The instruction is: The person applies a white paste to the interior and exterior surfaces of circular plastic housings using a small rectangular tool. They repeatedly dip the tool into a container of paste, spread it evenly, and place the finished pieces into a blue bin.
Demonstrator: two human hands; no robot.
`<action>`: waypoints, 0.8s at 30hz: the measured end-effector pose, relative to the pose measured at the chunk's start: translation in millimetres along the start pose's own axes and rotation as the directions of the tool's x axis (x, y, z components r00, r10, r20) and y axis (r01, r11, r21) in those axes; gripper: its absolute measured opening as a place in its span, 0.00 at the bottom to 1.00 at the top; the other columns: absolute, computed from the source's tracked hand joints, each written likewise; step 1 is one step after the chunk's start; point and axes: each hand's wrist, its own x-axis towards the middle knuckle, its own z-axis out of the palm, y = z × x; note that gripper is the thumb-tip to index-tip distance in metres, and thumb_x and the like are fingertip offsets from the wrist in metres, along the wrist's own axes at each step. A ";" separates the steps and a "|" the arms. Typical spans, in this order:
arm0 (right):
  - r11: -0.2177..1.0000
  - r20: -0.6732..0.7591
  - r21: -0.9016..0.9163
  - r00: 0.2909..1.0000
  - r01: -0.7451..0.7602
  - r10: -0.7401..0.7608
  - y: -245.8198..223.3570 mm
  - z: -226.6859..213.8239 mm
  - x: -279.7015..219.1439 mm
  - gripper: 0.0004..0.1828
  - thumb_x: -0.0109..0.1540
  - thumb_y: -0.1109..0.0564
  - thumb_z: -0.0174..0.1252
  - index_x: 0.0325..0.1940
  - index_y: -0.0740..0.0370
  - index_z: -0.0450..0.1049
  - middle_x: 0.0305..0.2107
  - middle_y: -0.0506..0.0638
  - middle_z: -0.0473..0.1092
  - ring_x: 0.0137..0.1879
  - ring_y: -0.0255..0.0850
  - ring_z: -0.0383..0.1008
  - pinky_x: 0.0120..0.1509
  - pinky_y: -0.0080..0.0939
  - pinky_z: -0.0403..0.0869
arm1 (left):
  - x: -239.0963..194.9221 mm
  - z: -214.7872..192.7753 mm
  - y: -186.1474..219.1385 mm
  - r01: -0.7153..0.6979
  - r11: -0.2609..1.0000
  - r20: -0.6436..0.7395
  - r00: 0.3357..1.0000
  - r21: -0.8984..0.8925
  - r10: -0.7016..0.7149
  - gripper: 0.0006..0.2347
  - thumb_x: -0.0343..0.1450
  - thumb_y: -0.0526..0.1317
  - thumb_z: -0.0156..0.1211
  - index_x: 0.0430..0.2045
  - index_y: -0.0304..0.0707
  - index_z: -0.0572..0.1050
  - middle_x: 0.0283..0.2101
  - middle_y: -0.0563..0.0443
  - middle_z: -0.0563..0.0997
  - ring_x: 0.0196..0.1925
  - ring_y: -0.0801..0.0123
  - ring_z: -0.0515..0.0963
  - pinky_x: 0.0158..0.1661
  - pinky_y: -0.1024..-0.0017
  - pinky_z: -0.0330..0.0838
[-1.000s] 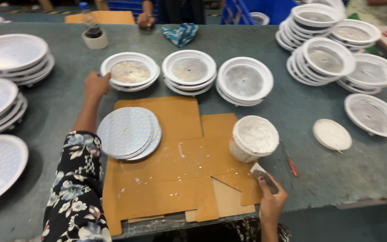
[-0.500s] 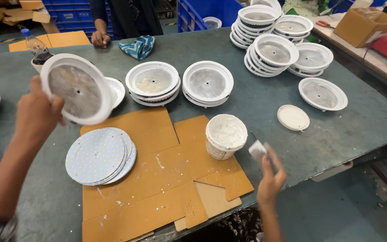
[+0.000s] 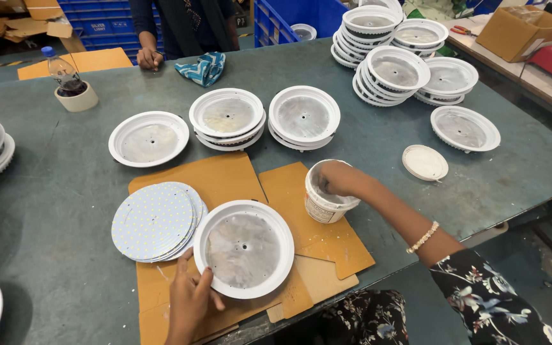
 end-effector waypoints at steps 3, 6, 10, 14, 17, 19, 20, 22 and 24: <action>0.997 0.118 -0.069 0.992 0.040 -0.032 11.1 4.8 11.6 0.13 0.53 0.63 0.62 0.41 0.59 0.85 0.36 0.55 0.80 0.43 0.47 0.81 0.49 0.46 0.76 | 5.6 -12.9 1.5 0.029 0.992 0.074 0.997 0.124 -0.038 0.25 0.72 0.40 0.56 0.64 0.40 0.60 0.21 0.35 0.86 0.17 0.57 0.86 0.25 0.66 0.76; 0.970 0.205 -0.027 0.951 0.243 -0.232 19.8 -4.7 13.5 0.15 0.52 0.62 0.63 0.41 0.56 0.86 0.36 0.52 0.81 0.42 0.43 0.80 0.47 0.44 0.76 | 28.2 -38.5 13.3 -0.032 0.901 0.154 0.987 0.433 -0.040 0.18 0.73 0.50 0.55 0.47 0.34 0.76 0.25 0.40 0.86 0.25 0.60 0.88 0.32 0.66 0.78; 0.966 0.150 0.231 0.976 0.120 -0.158 27.3 -37.6 -4.0 0.16 0.54 0.62 0.65 0.46 0.61 0.84 0.39 0.50 0.82 0.44 0.39 0.82 0.50 0.39 0.77 | 68.4 -45.3 31.1 -0.027 0.832 0.165 0.983 0.554 -0.078 0.22 0.71 0.57 0.57 0.43 0.35 0.78 0.24 0.38 0.85 0.26 0.59 0.86 0.33 0.64 0.77; 0.907 0.084 0.415 0.990 0.065 -0.109 22.8 -68.6 -32.4 0.19 0.58 0.63 0.62 0.53 0.67 0.80 0.45 0.55 0.81 0.49 0.40 0.80 0.54 0.38 0.79 | 99.9 -27.3 36.2 -0.078 0.850 0.191 0.981 0.521 -0.027 0.21 0.70 0.56 0.59 0.35 0.31 0.77 0.23 0.39 0.82 0.21 0.59 0.82 0.29 0.63 0.75; 0.828 0.069 0.560 0.998 -0.039 0.001 12.9 -81.5 -51.7 0.20 0.59 0.64 0.60 0.56 0.70 0.77 0.48 0.58 0.79 0.52 0.41 0.80 0.56 0.40 0.78 | 116.7 -5.1 28.8 -0.160 0.905 0.206 0.975 0.395 0.083 0.22 0.71 0.55 0.60 0.26 0.28 0.78 0.19 0.40 0.80 0.19 0.63 0.79 0.26 0.65 0.73; 0.761 0.061 0.643 0.996 -0.094 0.071 6.2 -88.8 -65.0 0.20 0.61 0.64 0.59 0.57 0.71 0.76 0.49 0.59 0.78 0.52 0.42 0.80 0.56 0.41 0.77 | 123.9 10.8 22.1 -0.192 0.948 0.191 0.971 0.254 0.145 0.22 0.71 0.54 0.61 0.21 0.27 0.78 0.17 0.43 0.78 0.18 0.66 0.77 0.24 0.66 0.71; 0.729 0.051 0.677 0.995 -0.101 0.091 3.0 -90.7 -71.4 0.19 0.61 0.64 0.58 0.57 0.71 0.76 0.49 0.59 0.78 0.52 0.42 0.80 0.56 0.42 0.77 | 125.6 18.5 18.2 -0.194 0.965 0.171 0.971 0.177 0.164 0.21 0.71 0.52 0.61 0.20 0.27 0.77 0.16 0.44 0.78 0.18 0.67 0.75 0.23 0.66 0.70; 0.678 0.029 0.729 0.993 -0.097 0.111 -3.3 -93.7 -83.1 0.19 0.62 0.64 0.57 0.57 0.72 0.76 0.49 0.60 0.77 0.52 0.43 0.80 0.57 0.42 0.77 | 123.4 30.1 11.1 -0.198 0.980 0.163 0.967 0.012 0.194 0.20 0.72 0.50 0.62 0.19 0.27 0.76 0.16 0.48 0.77 0.17 0.71 0.73 0.22 0.68 0.67; 0.638 0.004 0.766 0.994 -0.076 0.113 -9.1 -95.7 -93.2 0.19 0.62 0.64 0.57 0.57 0.73 0.76 0.50 0.60 0.77 0.53 0.43 0.80 0.57 0.43 0.77 | 114.7 37.9 7.2 -0.192 0.968 0.183 0.958 -0.161 0.220 0.19 0.73 0.49 0.61 0.19 0.29 0.75 0.16 0.51 0.77 0.16 0.75 0.71 0.19 0.72 0.65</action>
